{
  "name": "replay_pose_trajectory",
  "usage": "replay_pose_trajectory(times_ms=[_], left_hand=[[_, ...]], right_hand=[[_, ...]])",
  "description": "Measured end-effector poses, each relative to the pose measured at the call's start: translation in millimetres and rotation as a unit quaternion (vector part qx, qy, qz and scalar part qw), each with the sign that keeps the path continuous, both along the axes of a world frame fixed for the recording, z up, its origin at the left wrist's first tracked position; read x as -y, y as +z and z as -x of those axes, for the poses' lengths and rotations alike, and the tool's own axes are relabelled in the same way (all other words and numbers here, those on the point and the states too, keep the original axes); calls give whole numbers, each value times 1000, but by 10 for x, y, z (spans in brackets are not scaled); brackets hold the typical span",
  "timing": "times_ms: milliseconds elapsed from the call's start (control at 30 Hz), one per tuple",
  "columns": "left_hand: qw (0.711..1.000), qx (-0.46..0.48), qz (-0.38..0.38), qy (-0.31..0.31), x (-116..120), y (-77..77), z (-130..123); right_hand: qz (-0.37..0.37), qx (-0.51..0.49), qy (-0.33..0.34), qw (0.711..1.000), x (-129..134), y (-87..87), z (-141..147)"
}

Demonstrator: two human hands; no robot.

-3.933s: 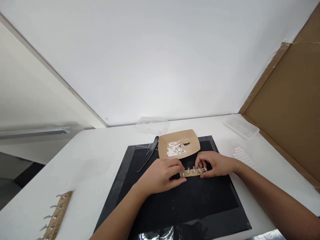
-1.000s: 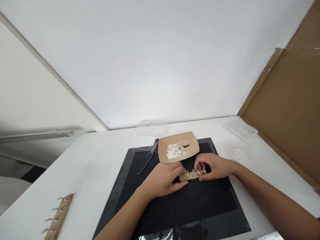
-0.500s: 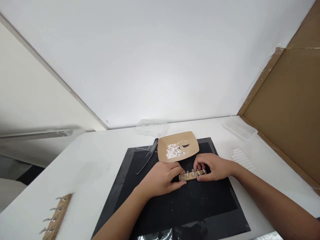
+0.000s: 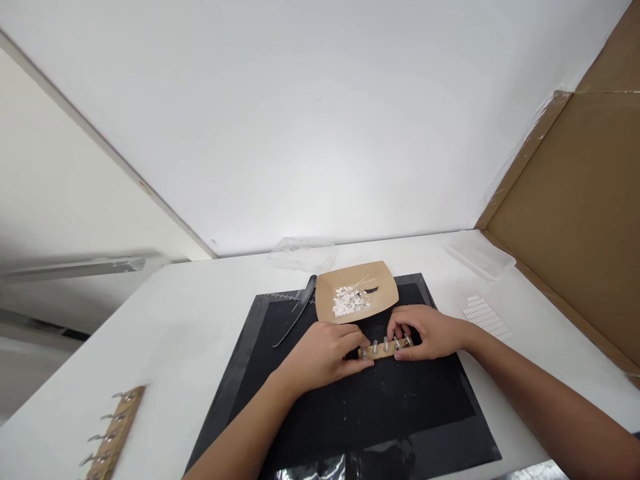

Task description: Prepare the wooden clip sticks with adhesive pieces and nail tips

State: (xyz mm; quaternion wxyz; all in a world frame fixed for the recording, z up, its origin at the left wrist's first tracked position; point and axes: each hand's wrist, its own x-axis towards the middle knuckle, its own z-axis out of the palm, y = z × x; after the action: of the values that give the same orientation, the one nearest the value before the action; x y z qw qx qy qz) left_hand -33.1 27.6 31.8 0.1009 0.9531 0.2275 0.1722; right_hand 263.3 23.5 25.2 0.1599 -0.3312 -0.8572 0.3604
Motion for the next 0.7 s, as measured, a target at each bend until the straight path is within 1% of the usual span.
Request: replay_pose_trajectory(times_ms=[133, 267, 500, 700], left_hand=[[1000, -8, 12, 11, 17, 24, -7], [1000, 4, 13, 14, 48, 50, -36], [1000, 16, -20, -2, 71, 9, -92], [1000, 19, -16, 1, 83, 9, -103]], right_hand=[[1, 3, -1, 1000, 0, 0, 4], [-2, 6, 0, 1000, -1, 12, 5], [-2, 7, 2, 1000, -1, 5, 5], [2, 2, 5, 1000, -9, 6, 0]])
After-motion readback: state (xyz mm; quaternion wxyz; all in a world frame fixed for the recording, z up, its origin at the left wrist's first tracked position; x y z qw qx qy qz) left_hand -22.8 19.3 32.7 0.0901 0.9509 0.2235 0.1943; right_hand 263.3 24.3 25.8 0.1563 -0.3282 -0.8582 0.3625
